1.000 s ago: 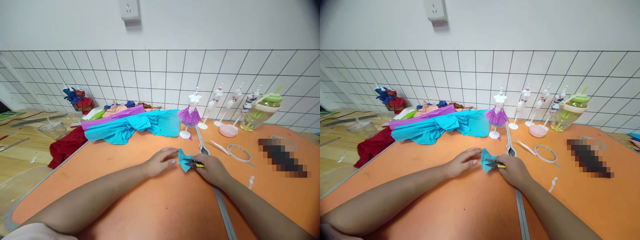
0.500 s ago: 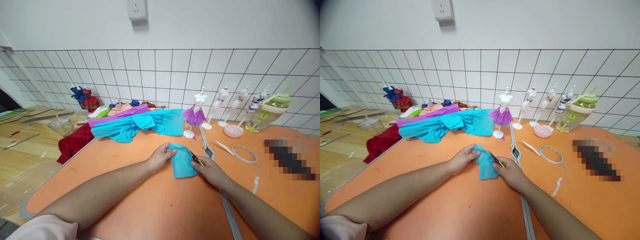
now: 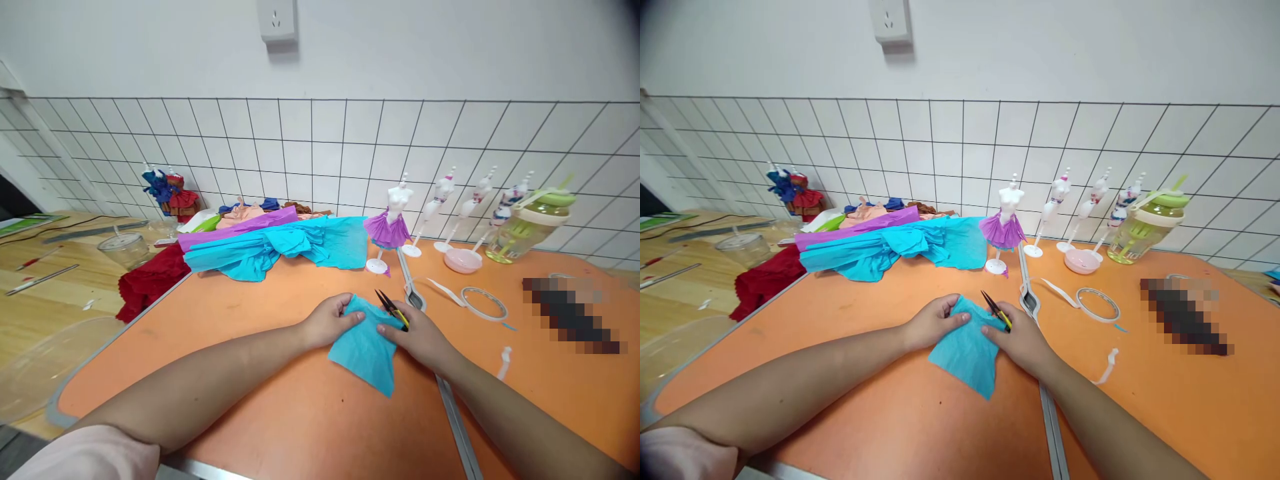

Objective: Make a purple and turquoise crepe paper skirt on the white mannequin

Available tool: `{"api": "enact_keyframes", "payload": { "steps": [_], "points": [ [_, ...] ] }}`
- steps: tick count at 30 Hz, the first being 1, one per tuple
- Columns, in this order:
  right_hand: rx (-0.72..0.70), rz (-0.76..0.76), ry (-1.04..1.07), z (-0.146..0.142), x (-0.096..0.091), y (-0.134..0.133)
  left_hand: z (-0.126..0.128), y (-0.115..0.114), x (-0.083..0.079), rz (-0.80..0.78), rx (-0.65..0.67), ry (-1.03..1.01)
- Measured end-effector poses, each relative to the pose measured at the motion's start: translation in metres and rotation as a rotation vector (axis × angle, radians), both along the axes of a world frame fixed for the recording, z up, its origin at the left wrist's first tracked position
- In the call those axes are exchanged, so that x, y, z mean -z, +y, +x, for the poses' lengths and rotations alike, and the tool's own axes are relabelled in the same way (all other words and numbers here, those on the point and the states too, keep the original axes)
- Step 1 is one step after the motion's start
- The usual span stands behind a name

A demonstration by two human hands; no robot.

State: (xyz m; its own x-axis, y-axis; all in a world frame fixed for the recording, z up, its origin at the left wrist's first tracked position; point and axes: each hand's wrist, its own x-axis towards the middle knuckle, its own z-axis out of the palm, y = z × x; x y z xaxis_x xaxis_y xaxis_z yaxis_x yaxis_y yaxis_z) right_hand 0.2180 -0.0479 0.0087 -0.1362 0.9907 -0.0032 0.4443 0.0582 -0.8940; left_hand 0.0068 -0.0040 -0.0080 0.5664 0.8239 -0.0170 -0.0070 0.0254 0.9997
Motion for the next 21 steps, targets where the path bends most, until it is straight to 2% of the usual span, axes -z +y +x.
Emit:
{"api": "enact_keyframes", "payload": {
  "steps": [2, 4, 5, 6, 9, 11, 12, 14, 18, 21],
  "points": [
    [0.02, -0.057, 0.034, 0.0, 0.002, 0.001, -0.001, 0.003, -0.002, -0.022, -0.076, -0.055],
    [0.093, -0.066, 0.193, 0.0, 0.004, 0.002, -0.004, 0.006, -0.007, -0.1, -0.156, -0.175],
    [0.131, -0.068, 0.298, 0.0, 0.005, 0.002, -0.006, 0.007, -0.01, -0.169, -0.154, -0.247],
    [0.16, -0.072, 0.401, -0.001, 0.005, 0.002, -0.007, 0.006, -0.013, -0.255, -0.111, -0.31],
    [0.205, -0.068, 0.609, -0.005, 0.002, 0.001, -0.009, -0.001, -0.02, -0.501, 0.16, -0.396],
    [0.227, -0.051, 0.623, -0.009, 0.0, 0.0, -0.005, -0.008, -0.02, -0.538, 0.269, -0.39],
    [0.232, -0.047, 0.605, -0.011, -0.001, 0.0, -0.002, -0.011, -0.019, -0.523, 0.279, -0.382],
    [0.22, -0.048, 0.565, -0.014, -0.002, 0.001, 0.006, -0.015, -0.014, -0.465, 0.218, -0.347],
    [0.219, -0.053, 0.552, -0.016, 0.001, 0.002, 0.014, -0.009, -0.006, -0.385, -0.047, -0.342],
    [0.198, -0.076, 0.488, -0.015, 0.005, 0.003, 0.011, 0.0, -0.006, -0.355, -0.093, -0.438]
  ]
}}
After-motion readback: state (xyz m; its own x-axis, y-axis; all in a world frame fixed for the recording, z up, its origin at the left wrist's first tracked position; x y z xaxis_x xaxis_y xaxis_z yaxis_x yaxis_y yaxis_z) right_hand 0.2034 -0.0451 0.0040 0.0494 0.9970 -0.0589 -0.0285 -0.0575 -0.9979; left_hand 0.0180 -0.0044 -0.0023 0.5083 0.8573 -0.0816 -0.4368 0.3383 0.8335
